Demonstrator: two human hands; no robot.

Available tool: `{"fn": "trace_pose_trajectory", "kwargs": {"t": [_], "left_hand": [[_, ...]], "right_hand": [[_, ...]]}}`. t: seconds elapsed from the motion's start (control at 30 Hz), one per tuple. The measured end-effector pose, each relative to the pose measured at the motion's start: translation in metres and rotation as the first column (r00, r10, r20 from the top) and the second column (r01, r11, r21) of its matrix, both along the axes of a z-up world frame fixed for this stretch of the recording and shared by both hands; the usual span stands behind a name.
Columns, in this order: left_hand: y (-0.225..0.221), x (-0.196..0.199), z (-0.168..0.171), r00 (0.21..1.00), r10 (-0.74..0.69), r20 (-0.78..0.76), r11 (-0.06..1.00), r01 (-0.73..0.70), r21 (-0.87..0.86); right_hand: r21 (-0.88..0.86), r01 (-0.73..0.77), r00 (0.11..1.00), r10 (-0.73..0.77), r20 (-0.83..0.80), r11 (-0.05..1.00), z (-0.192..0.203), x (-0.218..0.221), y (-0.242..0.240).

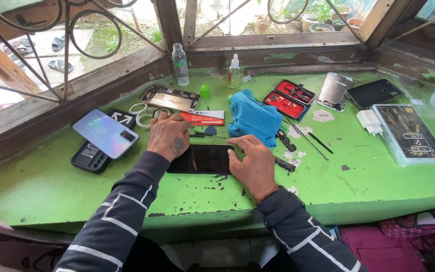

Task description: Cleaning a smartphone screen with a microfiber cloth and inspecting it during a repair process.

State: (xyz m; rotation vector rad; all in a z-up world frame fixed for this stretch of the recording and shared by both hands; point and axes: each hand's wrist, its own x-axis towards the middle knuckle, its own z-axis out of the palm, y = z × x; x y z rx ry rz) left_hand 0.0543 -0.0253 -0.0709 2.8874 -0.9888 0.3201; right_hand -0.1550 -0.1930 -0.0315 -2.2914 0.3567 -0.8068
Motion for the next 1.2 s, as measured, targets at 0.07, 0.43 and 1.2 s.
{"fn": "trace_pose_trajectory", "kwargs": {"t": [0.07,0.43,1.2], "left_hand": [[-0.001,0.001,0.001,1.000,-0.007,-0.015,1.000,0.007,-0.002],[-0.012,0.012,0.000,0.996,0.011,-0.091,1.000,-0.014,-0.027],[-0.033,0.011,0.019,0.960,0.133,-0.248,0.991,-0.126,0.044]], "right_hand": [[0.000,-0.001,1.000,0.001,-0.001,1.000,0.000,0.000,-0.001],[-0.007,-0.015,1.000,0.015,0.006,1.000,-0.001,0.002,-0.001],[0.032,-0.030,0.999,0.029,0.029,0.999,0.001,0.001,-0.003]]}}
